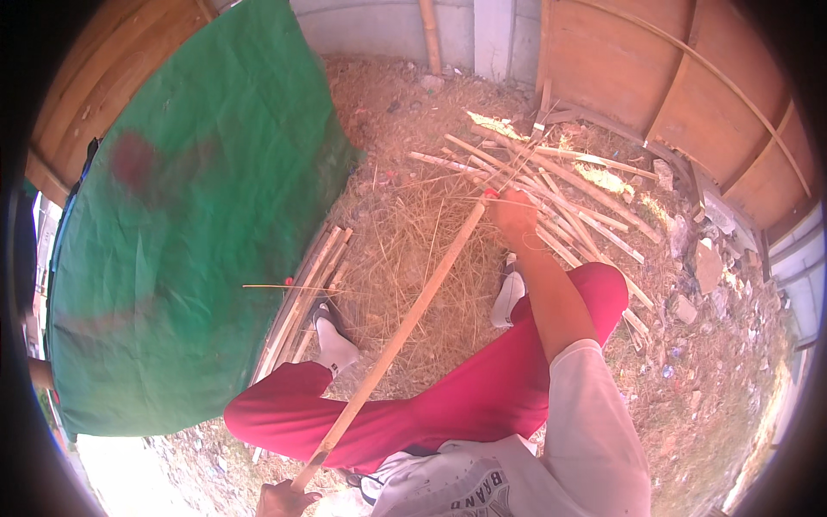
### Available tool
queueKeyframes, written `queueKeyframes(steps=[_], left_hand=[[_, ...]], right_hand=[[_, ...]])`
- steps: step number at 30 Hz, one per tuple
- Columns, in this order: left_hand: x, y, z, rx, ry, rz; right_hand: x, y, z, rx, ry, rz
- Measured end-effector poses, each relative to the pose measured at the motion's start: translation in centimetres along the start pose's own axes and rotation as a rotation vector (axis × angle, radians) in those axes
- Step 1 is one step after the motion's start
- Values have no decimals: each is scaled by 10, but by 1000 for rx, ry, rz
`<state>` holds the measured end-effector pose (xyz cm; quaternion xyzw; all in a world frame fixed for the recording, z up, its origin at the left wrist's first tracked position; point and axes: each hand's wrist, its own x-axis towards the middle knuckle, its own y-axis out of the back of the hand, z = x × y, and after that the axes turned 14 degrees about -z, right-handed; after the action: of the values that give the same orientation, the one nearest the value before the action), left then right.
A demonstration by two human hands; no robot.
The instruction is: The person sits on the ground and uses a red utility knife to shave the surface of long, thin bamboo sticks. They hold the sticks with one hand and scrape the blade along the length of the wood, removing the outer layer and smoothing the surface.
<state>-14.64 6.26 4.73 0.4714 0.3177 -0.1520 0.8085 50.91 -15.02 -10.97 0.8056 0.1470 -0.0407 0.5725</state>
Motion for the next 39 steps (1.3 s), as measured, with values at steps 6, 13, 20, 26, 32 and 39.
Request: queueKeyframes(steps=[6,13,20,26,32,39], left_hand=[[-57,-42,-21,-340,441,-29],[42,15,35,-1184,183,183],[165,37,56,-1153,8,183],[241,71,97,-1091,-36,167],[268,55,93,-792,-72,296],[266,49,92,-573,51,301]], right_hand=[[18,16,49,-158,-110,-147],[-15,-24,41,-238,40,-219],[-137,26,-56,351,617,-199],[-193,-15,-67,391,920,-294],[-188,-20,-69,306,864,-275],[-187,-22,-67,137,826,-195]])
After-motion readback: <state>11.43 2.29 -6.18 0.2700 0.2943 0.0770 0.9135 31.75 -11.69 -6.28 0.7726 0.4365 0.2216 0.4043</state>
